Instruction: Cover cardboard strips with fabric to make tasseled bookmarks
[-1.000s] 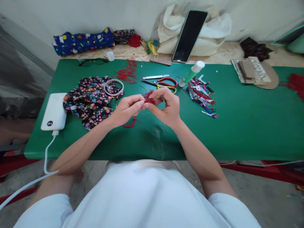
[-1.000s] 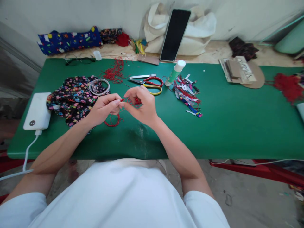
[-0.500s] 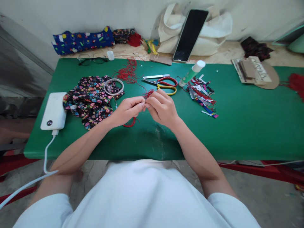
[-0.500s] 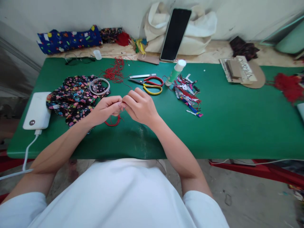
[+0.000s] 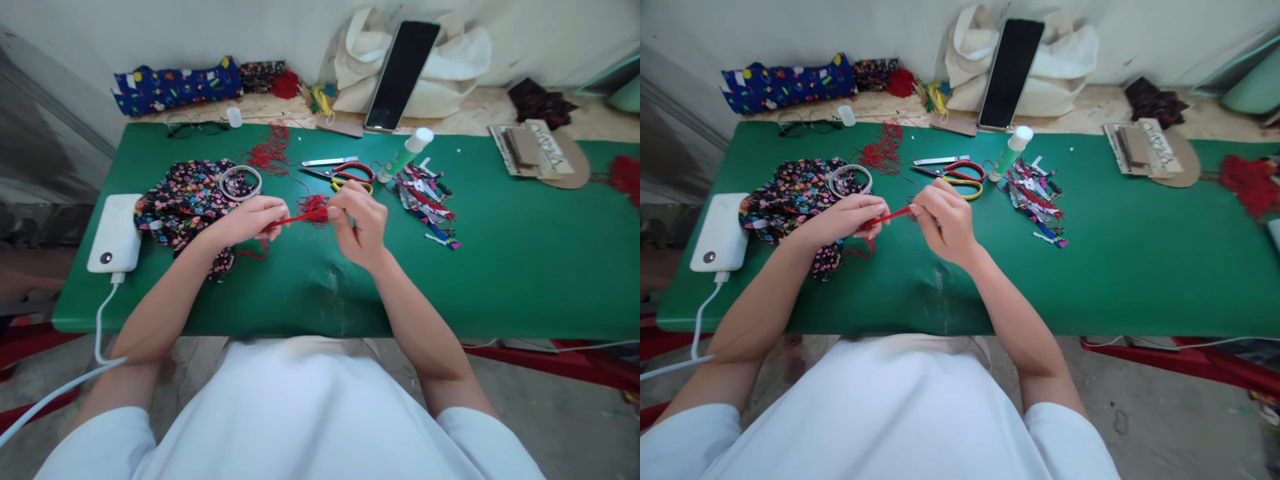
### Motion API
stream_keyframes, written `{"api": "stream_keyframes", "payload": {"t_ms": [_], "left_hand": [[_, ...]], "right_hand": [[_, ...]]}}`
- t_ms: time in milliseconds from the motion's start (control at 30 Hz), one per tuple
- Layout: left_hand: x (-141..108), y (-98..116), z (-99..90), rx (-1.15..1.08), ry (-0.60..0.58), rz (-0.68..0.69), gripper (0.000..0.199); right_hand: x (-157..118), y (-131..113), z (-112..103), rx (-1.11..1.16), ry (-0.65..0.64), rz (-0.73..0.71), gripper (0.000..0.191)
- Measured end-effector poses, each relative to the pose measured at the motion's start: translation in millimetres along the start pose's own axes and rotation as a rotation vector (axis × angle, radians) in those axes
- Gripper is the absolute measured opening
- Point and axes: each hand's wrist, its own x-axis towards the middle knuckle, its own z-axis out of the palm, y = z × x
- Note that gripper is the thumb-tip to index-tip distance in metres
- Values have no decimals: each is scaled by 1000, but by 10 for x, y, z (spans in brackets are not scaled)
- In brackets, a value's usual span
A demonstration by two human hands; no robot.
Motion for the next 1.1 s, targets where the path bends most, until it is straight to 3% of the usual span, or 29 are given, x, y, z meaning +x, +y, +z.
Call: {"api": "stream_keyframes", "payload": {"t_ms": [100, 267, 367, 467, 533, 633, 767, 867, 900, 967, 1100], "left_hand": [[-57, 27, -152, 173, -101, -131, 25], [-177, 77, -220, 397, -495, -127, 22], [-220, 66, -194, 346, -671, -204, 14], [-229, 36, -184, 337, -755, -228, 8], [-213, 16, -198, 386, -728, -163, 13], [-166, -1, -230, 475, -570, -43, 16], [-96, 0, -195, 613, -209, 150, 21], [-58, 0, -59, 512, 73, 303, 24], [-49, -5, 1, 406, 111, 338, 25], [-29, -27, 121, 151, 33, 339, 24], [18, -107, 286, -22, 38, 288, 17]], "right_hand": [[7, 32, -21, 65, 117, 111, 37], [4, 67, -7, 172, 225, 157, 37], [8, 64, -7, 199, 213, 174, 37], [22, 41, -22, 233, 122, 172, 36], [34, 19, -34, 238, 33, 154, 35], [52, -9, -45, 203, -75, 102, 32], [60, -15, -41, 127, -172, 54, 29], [48, -2, -23, 77, -229, 16, 28], [40, 3, -16, 54, -242, -3, 28], [19, 15, -1, -24, -266, -49, 28], [-21, 40, 18, -223, -334, -156, 25]]}}
